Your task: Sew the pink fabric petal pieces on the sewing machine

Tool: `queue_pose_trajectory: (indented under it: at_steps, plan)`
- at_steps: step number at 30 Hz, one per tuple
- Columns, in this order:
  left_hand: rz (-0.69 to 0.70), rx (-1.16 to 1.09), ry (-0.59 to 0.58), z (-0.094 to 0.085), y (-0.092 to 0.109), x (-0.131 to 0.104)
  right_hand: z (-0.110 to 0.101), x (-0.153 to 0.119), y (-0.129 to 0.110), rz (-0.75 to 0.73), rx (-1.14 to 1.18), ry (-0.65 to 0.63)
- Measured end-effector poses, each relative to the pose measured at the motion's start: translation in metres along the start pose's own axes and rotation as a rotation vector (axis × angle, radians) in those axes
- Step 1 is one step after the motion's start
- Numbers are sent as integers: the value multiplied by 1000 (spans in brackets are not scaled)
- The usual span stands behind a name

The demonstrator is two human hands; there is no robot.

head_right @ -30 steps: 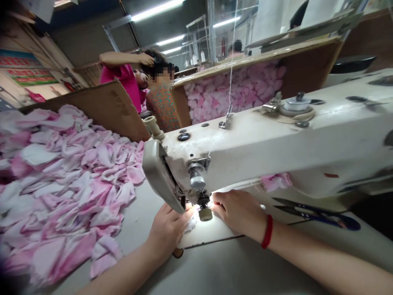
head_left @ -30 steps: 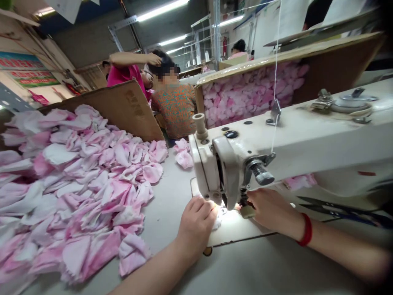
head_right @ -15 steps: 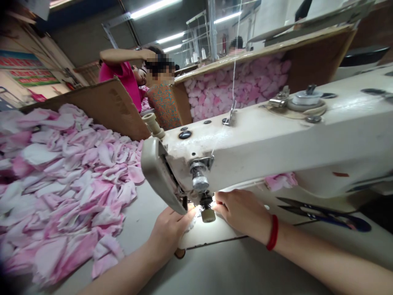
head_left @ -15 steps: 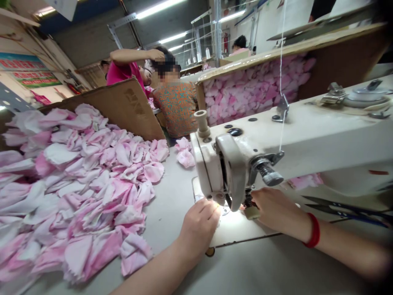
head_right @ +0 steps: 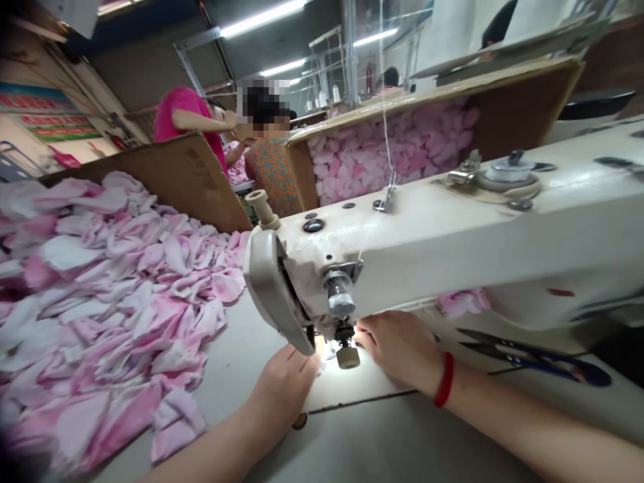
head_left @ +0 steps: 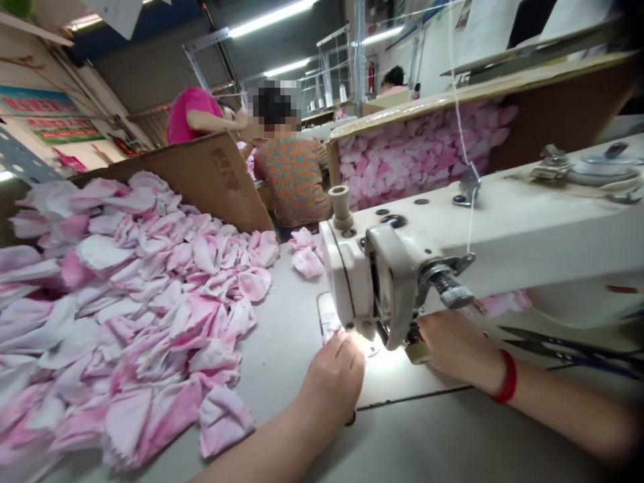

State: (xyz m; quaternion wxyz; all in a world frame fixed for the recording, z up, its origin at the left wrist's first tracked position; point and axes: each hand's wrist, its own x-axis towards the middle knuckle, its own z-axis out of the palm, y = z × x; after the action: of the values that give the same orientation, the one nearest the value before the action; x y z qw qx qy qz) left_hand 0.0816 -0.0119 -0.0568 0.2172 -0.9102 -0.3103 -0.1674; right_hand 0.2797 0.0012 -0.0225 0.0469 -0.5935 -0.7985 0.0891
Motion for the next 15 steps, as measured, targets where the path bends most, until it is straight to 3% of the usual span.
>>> queue_pose_trajectory:
  at_steps: [7, 11, 15]
  plan:
    - [-53, -393, 19, -5, -21, 0, 8, -11, -1, -115, 111, -34]
    - [-19, -342, 78, -3, -16, 0, 17, -17, -14, -143, 52, -84]
    - [-58, -365, 54, -5, -11, 1, 5, -15, -11, -67, 137, -105]
